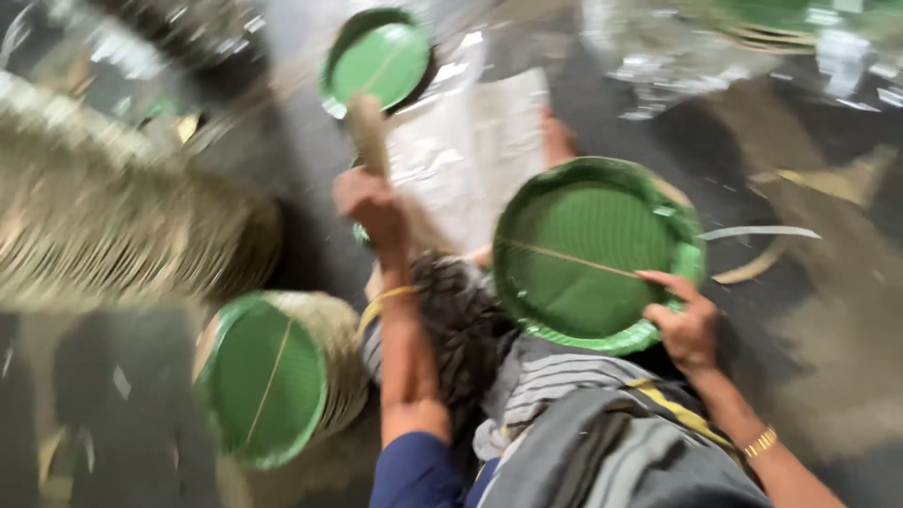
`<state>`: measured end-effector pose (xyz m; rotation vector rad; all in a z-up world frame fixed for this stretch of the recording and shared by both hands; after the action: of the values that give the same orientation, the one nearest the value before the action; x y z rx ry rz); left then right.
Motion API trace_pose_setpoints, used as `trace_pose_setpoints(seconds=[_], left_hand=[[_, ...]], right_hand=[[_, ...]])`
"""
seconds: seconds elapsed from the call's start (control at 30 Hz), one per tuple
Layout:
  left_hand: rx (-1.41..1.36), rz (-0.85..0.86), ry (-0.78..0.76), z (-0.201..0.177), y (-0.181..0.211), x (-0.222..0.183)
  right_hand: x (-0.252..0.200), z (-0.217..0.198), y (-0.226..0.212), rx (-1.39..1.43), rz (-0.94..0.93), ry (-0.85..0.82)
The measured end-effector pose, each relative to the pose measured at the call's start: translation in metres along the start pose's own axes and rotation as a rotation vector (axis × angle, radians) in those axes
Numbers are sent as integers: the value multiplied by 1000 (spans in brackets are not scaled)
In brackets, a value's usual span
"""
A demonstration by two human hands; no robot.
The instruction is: The person organizes leaf-patterned plates by checking them, stacking them, and placing them into clear plastic bags by hand while sitting on the floor.
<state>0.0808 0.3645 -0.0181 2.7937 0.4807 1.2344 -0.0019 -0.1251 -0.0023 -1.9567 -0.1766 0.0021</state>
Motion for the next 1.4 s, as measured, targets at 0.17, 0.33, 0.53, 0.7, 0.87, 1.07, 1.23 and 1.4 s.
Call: trace_pose_setpoints(seconds=[0.17,0.33,0.53,0.7,0.87,1.07,1.23,1.4], left_hand=[[-552,-155,49,-181,130,104],[-775,118,116,-240,253,89],[-1045,716,157,-267,395,55],[-1353,903,80,-225,518,15],[-1104,1149,61,-230,555,-13],[-285,1229,-265,-111,583,-13],[-74,974,37,-19,573,57],[-18,946,-143,89,550,97]], right_hand=[[14,13,9,87,-34,-44],[14,20,14,181,-24,-108],[7,17,31,272,-97,-66],[-7,39,68,-35,-274,-50],[-44,59,141,-334,-419,48],[-1,41,86,-94,-259,98],[16,-1,17,308,48,-37],[20,-5,21,421,191,-17]])
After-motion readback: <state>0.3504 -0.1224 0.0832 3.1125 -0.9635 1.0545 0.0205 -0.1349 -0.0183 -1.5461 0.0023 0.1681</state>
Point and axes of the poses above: each hand's wrist, its own x-axis towards the middle knuckle, its own z-axis out of the palm, y = z × x, the point moved 5 cm from there along x, towards the middle knuckle
